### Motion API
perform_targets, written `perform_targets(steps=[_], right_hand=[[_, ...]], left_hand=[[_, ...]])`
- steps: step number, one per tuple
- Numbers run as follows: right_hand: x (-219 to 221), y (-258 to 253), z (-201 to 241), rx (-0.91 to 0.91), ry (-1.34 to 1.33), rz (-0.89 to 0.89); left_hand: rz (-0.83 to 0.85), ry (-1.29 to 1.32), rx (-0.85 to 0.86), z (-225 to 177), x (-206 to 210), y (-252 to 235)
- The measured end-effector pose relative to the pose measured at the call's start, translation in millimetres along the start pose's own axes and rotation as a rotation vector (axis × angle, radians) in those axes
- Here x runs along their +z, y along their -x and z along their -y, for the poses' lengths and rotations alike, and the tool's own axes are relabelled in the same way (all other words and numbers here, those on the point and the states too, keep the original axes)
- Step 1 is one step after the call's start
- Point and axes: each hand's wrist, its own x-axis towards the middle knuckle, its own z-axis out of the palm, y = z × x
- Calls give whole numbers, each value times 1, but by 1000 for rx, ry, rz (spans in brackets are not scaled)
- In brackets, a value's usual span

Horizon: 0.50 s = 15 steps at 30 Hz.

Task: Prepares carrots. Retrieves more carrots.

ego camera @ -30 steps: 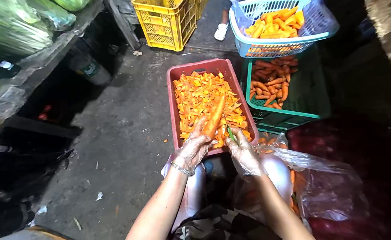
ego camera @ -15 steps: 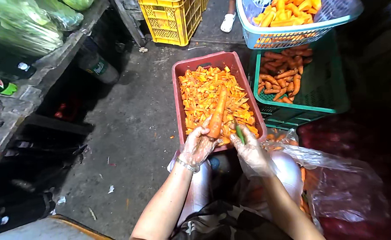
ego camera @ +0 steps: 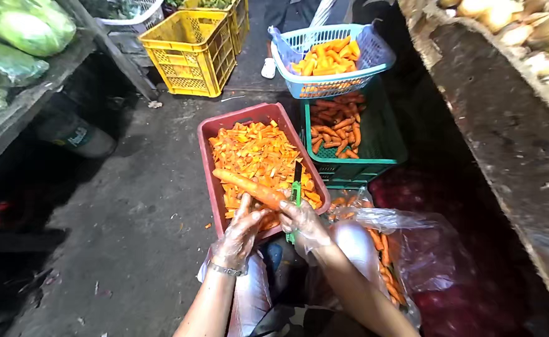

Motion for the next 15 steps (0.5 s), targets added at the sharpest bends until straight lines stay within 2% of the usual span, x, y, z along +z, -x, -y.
perform_targets(steps=[3,5,7,9,15], right_hand=[[-23,3,15,86,-50,53],[-40,1,25,109,68,50],[-49,-6,31,153,218,4],[-54,-20,29,197,311,-56],[-56,-45,33,216,381,-40]], left_hand=[[-91,106,-15,-22,-10,-1],[-44,-95,-97,-38,-23,-5],[8,-462,-239,-47,-24,-11],[36,-724,-371,-49,-21,-22],[283,-936,-521,-47,-20,-35]])
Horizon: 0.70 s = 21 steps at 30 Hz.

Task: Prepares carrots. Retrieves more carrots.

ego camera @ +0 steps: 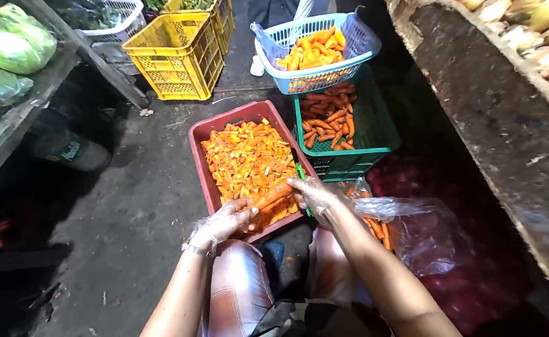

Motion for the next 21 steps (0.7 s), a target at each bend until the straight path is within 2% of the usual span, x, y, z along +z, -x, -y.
perform_targets(steps=[3,6,9,12,16,21], right_hand=[[8,-6,3,-20,35,3],[16,-8,0,-91,108,-107],[23,-5,-18,-121,395,-213],[38,8,-33,-72,657,-174],[59,21,-39,-146,804,-92],[76,33,-27,-136,961,14]], left_hand=[[21,78,58,0,11,-2],[-127,402,37,0,32,-3],[-300,755,-74,0,43,-6],[-365,963,-143,-1,40,-7],[-430,982,-166,0,42,-9],[-463,967,-173,2,42,-11]])
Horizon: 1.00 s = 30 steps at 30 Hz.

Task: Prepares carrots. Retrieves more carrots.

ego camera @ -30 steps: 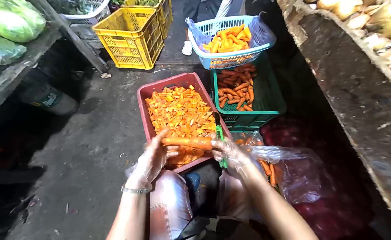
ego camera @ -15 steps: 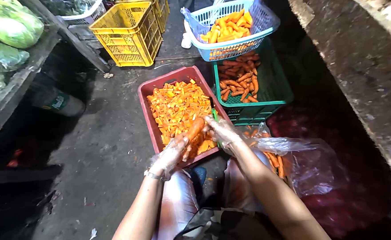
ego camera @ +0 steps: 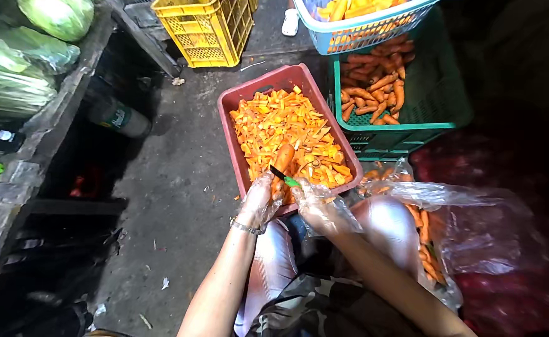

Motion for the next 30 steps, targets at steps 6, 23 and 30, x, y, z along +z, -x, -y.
perform_targets(steps=[6,23,30], right_hand=[[20,-19,-16,40,51,-105],[14,-68,-33,235,71,-76],[4,-65,-33,260,-185,-38]], left_hand=[[-46,10,-22,4,-1,-2],[-117,49,-31,7,-10,-9],[-82,252,-17,-1,-12,-13]])
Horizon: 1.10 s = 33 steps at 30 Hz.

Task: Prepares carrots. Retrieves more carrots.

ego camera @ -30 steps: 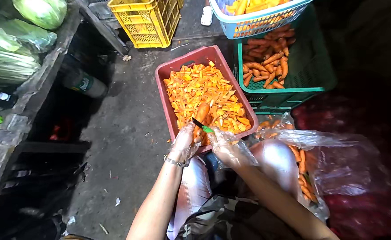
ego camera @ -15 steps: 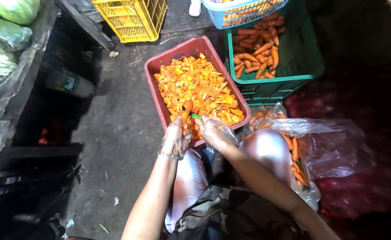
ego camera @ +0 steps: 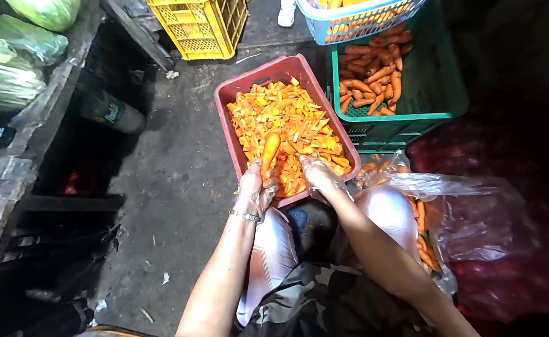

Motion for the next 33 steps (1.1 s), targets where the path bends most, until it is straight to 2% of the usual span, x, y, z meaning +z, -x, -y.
perform_targets(steps=[4,7,10,14,17,20,24,27,31,33], right_hand=[[2,9,-4,-172,-459,-122],[-1,3,10,-268,-906,-44],[-13,1,21,-287,-982,26],[-25,15,21,-296,-872,33],[-36,21,32,-306,-664,31],[-37,26,42,-274,-515,69],[-30,29,41,-310,-473,12],[-34,42,32,-251,-305,-87],[-25,57,8,-220,-135,-125],[-12,64,-3,-284,-100,-128]], left_hand=[[131,98,-11,-1,-6,-1],[274,-10,5,2,-6,5],[360,-230,54,5,-3,10],[493,-391,138,11,-5,5],[456,-460,302,10,3,1],[381,-683,423,9,6,-2],[337,-525,262,4,8,7],[183,-305,153,-1,15,15],[151,-146,134,-2,12,8],[94,-127,120,-1,11,4]])
